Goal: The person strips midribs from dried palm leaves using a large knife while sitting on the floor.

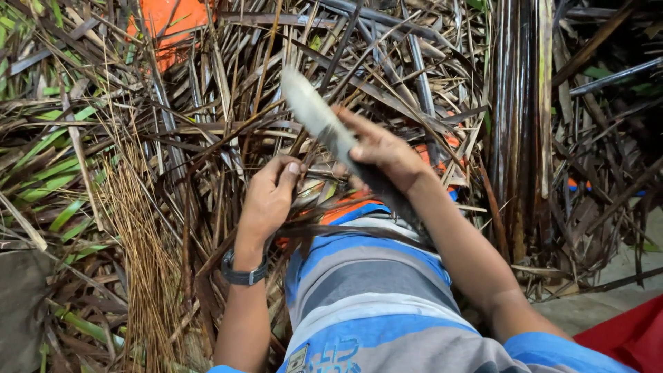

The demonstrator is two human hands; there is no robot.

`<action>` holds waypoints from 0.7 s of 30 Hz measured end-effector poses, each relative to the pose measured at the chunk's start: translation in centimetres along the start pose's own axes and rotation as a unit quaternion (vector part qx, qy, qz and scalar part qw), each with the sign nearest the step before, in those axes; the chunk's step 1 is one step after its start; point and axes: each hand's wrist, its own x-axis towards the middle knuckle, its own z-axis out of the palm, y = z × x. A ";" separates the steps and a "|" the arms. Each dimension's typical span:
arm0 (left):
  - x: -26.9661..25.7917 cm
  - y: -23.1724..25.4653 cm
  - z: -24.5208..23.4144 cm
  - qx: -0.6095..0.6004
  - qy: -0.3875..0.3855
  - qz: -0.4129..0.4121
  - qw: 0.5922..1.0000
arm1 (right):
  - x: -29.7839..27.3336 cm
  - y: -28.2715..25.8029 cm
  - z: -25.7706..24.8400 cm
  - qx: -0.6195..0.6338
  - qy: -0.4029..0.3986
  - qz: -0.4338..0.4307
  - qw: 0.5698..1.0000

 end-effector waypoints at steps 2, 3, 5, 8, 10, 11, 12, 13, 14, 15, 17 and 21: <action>0.7 -0.2 0.5 -0.029 -0.013 0.012 0.999 | -0.2 1.0 0.7 -0.010 -0.009 0.024 1.000; 1.0 -0.3 0.7 -0.057 -0.028 0.022 0.998 | -0.3 1.6 1.0 -0.016 -0.015 0.048 0.999; 2.0 -3.4 1.7 -0.185 -0.059 -0.028 0.981 | -0.2 1.5 1.2 -0.011 -0.023 0.045 0.999; 1.8 -4.7 1.8 -0.305 -0.106 -0.067 0.944 | -0.2 1.8 0.3 -0.006 -0.015 0.035 0.999; 1.4 -4.6 1.4 -0.299 -0.124 -0.053 0.945 | -0.3 1.2 -1.1 -0.008 0.001 0.026 1.000; 1.2 -4.8 1.2 -0.281 -0.108 -0.043 0.953 | -0.2 0.7 -2.0 -0.001 0.006 0.009 1.000; 0.9 -5.0 0.9 -0.263 -0.091 -0.032 0.960 | -0.2 0.1 -2.8 0.006 0.011 -0.007 1.000; 0.7 -4.9 0.6 -0.262 -0.091 -0.033 0.960 | -0.1 -0.7 -2.9 0.007 0.012 -0.007 1.000; 0.5 -4.7 0.3 -0.239 -0.083 -0.027 0.967 | -0.1 -1.5 -3.0 0.015 0.023 -0.016 0.999; 0.3 -4.6 0.0 -0.216 -0.076 -0.023 0.973 | -0.1 -2.2 -3.1 0.025 0.035 -0.024 0.999; 0.2 -4.1 0.0 -0.198 -0.061 -0.004 0.978 | -0.1 -1.9 -2.7 0.023 0.024 -0.011 0.999; 0.4 -1.7 0.7 -0.099 -0.003 0.055 0.994 | 0.3 1.5 -1.8 -0.024 -0.024 0.031 0.999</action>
